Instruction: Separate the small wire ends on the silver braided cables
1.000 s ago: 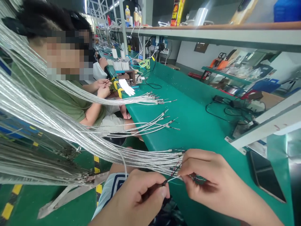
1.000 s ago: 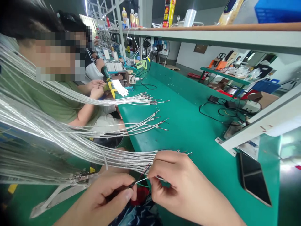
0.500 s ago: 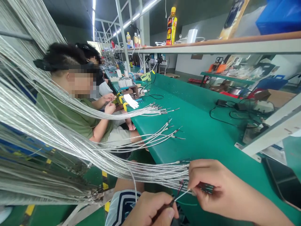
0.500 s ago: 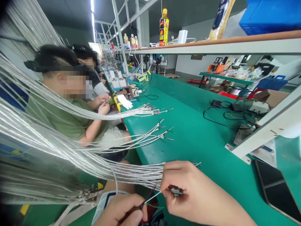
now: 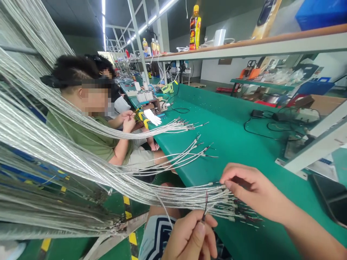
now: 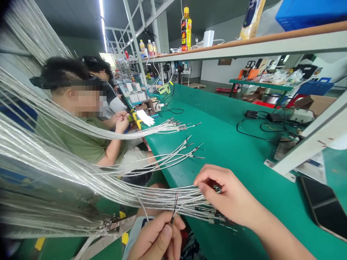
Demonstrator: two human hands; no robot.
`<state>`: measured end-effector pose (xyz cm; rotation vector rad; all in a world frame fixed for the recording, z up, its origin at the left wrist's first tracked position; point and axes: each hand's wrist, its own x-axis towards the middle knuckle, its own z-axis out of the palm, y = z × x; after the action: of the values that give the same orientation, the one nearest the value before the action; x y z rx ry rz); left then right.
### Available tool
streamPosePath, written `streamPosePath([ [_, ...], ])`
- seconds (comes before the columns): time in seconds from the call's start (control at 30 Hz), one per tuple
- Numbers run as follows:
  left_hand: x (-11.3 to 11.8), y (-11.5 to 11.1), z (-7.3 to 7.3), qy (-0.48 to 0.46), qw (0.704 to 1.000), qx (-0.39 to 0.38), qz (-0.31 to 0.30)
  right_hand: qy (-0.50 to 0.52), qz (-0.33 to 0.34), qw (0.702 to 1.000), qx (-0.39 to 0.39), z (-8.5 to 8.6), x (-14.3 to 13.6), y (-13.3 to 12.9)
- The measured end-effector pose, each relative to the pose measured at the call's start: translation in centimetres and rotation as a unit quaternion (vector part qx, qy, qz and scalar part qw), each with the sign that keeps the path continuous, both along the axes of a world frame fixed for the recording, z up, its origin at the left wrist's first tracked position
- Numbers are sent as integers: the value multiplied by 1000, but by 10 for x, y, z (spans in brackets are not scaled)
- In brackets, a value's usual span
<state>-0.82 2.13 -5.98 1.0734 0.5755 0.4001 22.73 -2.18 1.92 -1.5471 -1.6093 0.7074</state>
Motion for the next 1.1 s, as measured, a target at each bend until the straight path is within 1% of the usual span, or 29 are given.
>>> streamPosePath([
  [0.07,0,2,2,-27,999,-11,-15,80,-6,997,-12,2,-8,0],
  [0.13,0,4,4,-51,997,-35,-35,157,10,987,-25,1,-20,0],
  [0.2,-1,6,6,-69,994,-61,-63,240,38,969,-38,-2,-32,-1],
  [0.27,-4,7,6,-90,988,-85,-91,320,62,944,-56,-8,-44,-2],
  [0.3,-5,7,5,-105,986,-94,-94,351,72,931,-65,-11,-49,-2],
  [0.33,-6,7,4,-120,983,-102,-90,376,81,920,-71,-14,-53,-2],
  [0.4,-8,6,-1,-146,981,-111,-65,405,91,907,-71,-18,-60,-3],
  [0.47,-8,5,-8,-160,980,-116,-35,421,88,901,-59,-20,-65,-3],
  [0.57,-8,5,-15,-170,979,-110,-22,440,66,895,-37,-16,-71,-3],
  [0.67,-6,6,-13,-186,977,-92,-49,446,61,893,-11,-10,-75,-5],
  [0.77,-5,6,-6,-195,976,-78,-60,419,66,905,26,-6,-76,-7],
  [0.87,-6,4,2,-161,984,-74,-27,345,40,936,52,-6,-76,-9],
  [0.97,-6,0,9,-119,990,-77,2,251,7,966,54,-8,-75,-10],
  [1.03,-6,-2,13,-98,992,-74,15,198,-8,978,57,-9,-76,-12],
  [1.1,-5,-6,16,-76,994,-62,55,170,-33,983,56,-9,-78,-14],
])
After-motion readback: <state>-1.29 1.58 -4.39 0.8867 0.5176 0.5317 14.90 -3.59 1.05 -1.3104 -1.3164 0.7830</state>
